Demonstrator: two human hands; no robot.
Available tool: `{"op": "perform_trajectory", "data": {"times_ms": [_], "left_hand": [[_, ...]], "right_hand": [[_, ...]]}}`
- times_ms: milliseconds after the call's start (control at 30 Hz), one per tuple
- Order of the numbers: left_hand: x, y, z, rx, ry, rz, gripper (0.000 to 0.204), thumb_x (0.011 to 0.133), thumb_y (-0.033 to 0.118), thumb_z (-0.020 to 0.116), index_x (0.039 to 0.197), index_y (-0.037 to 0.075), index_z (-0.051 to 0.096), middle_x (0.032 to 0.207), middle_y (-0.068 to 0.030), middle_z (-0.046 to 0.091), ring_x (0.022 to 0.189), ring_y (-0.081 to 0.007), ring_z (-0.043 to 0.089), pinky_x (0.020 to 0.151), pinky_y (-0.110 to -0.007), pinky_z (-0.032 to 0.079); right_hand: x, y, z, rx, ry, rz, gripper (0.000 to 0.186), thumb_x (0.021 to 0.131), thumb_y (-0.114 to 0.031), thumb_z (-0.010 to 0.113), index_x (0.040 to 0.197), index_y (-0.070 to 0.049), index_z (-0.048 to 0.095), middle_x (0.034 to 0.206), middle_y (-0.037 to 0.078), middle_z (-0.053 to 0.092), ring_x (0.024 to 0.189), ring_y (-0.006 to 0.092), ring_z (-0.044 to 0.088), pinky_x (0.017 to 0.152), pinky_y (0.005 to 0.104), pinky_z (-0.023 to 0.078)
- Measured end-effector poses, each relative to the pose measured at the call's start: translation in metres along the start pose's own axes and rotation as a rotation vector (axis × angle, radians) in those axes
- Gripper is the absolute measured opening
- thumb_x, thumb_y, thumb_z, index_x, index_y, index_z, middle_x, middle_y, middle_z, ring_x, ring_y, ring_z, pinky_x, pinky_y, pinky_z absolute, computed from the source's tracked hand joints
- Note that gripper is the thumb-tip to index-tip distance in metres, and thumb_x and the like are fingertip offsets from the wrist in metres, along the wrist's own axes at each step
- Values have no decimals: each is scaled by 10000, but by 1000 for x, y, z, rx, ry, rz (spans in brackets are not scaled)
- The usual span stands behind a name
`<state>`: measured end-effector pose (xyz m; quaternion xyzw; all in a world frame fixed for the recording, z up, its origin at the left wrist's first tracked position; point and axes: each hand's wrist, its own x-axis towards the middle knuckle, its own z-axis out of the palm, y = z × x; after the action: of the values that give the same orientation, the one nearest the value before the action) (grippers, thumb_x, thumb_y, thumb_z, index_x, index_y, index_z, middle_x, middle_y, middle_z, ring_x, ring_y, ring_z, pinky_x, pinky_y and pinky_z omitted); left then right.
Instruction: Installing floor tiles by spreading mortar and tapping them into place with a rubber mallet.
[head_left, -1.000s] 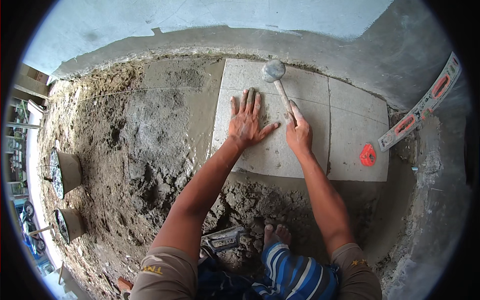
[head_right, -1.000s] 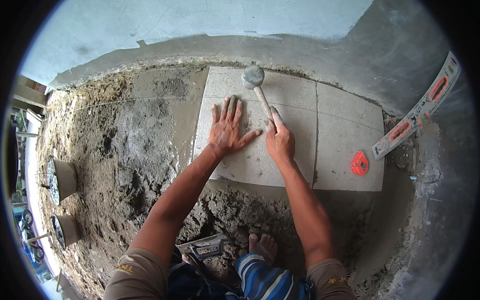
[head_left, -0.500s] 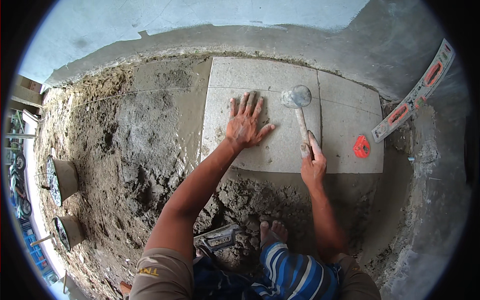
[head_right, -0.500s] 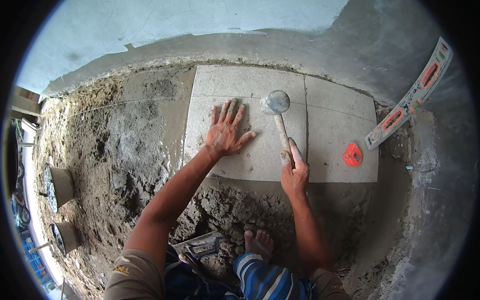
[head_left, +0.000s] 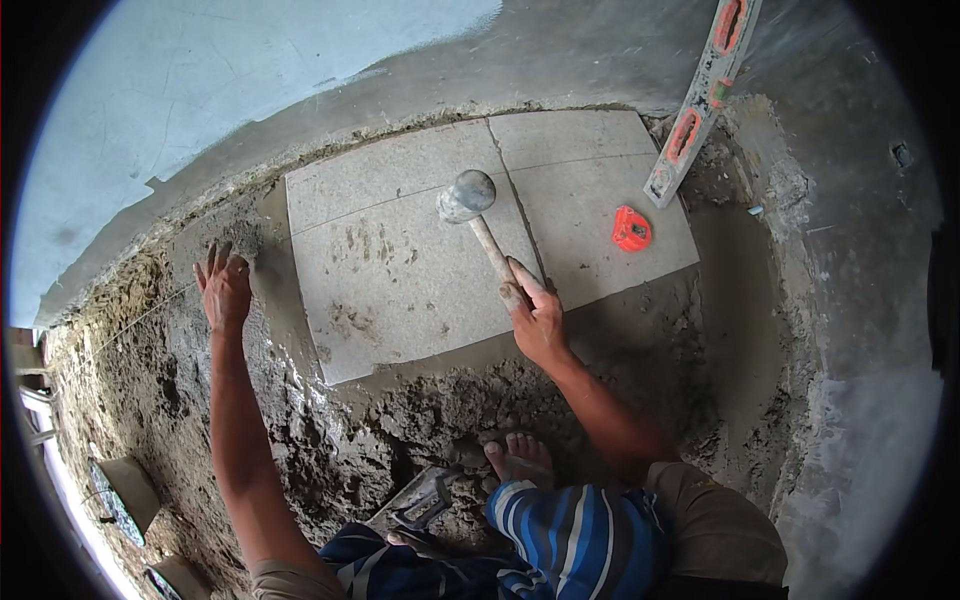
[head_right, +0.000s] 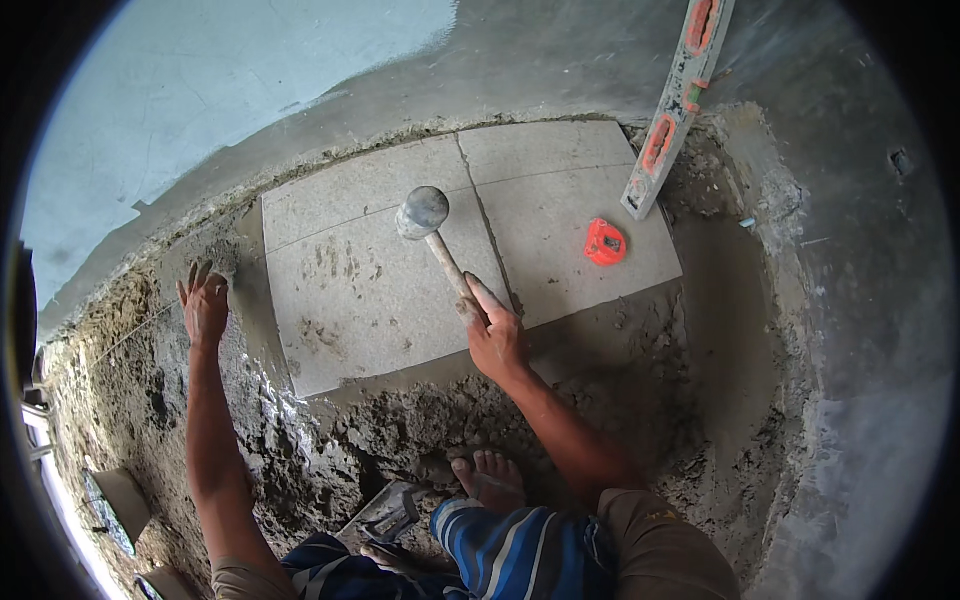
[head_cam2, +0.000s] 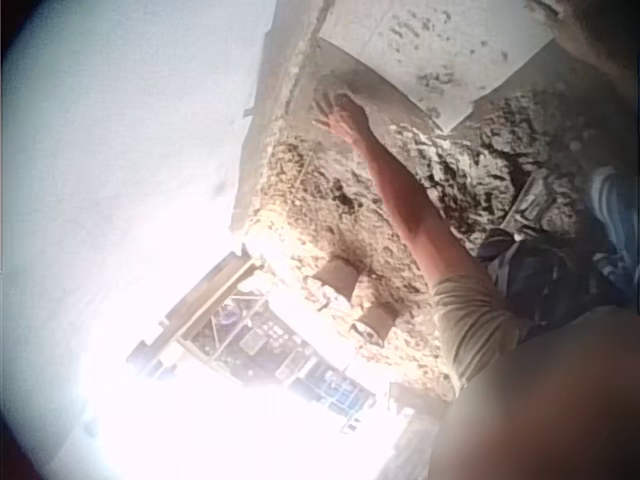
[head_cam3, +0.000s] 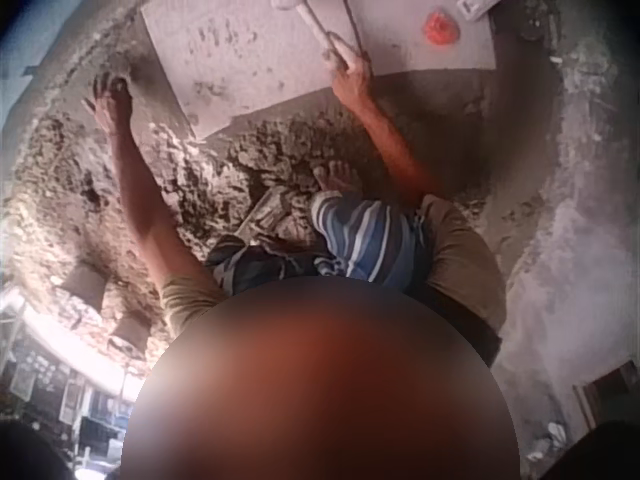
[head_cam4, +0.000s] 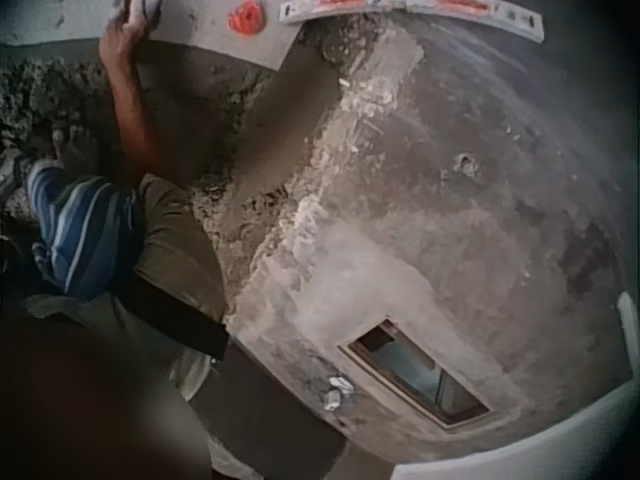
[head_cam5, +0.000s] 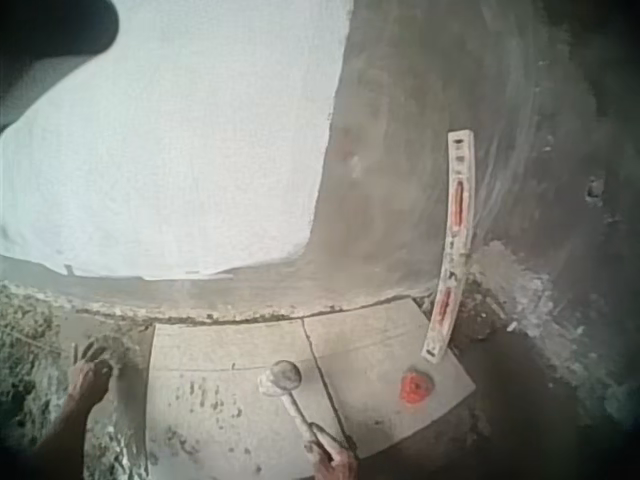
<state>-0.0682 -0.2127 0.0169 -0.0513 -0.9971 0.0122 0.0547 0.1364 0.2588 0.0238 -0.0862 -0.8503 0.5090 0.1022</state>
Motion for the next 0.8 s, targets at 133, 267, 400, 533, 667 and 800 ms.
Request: {"op": "perform_trajectory", "data": {"times_ms": [133, 267, 400, 533, 667, 800], "left_hand": [[8, -10, -2, -49, -59, -40, 274, 975, 169, 654, 1248, 147, 653, 1459, -42, 594, 1433, -294, 474, 1253, -570, 257], [9, -9, 5, 8, 13, 62, 288, 966, 182, 662, 1252, 161, 647, 1463, -52, 587, 1441, -285, 463, 1247, -576, 262], [15, -11, 17, 102, 8, 33, 228, 985, 215, 637, 1202, 154, 669, 1462, -60, 586, 1425, -299, 474, 1228, -563, 285], [24, -24, 17, -73, 248, -49, 275, 1034, 293, 596, 1184, 79, 682, 1381, -120, 639, 1331, -361, 549, 1135, -506, 386], [29, -22, -3, -335, 554, -227, 417, 1045, 366, 609, 1294, 34, 654, 1307, -185, 673, 1249, -387, 614, 1059, -477, 474], [16, 34, -21, -446, 391, -21, 434, 1038, 333, 641, 1357, 38, 632, 1356, -205, 655, 1274, -381, 618, 1048, -482, 501]], "right_hand": [[-6, 5, 5, -15, 5, 12, 519, 983, -46, 563, 1500, -82, 556, 1228, 222, 728, 1135, 345, 717, 966, 394, 546], [-15, 12, 8, -41, 1, 17, 522, 974, -61, 569, 1496, -68, 554, 1175, 239, 730, 1088, 386, 717, 925, 410, 556], [-22, 17, 11, 47, 27, -87, 498, 980, -80, 579, 1477, -55, 568, 1090, 265, 728, 998, 410, 719, 867, 431, 559], [-27, 20, 10, 2, 26, -84, 483, 979, -90, 593, 1461, -51, 581, 1070, 272, 723, 950, 418, 717, 829, 432, 562], [-30, 20, 9, -20, 24, -63, 464, 989, -137, 626, 1444, -53, 595, 1050, 266, 725, 945, 432, 712, 812, 436, 564], [-32, 16, 14, -2, 18, -43, 446, 1003, -183, 644, 1429, -57, 609, 1064, 265, 729, 983, 440, 713, 828, 442, 568]]}}
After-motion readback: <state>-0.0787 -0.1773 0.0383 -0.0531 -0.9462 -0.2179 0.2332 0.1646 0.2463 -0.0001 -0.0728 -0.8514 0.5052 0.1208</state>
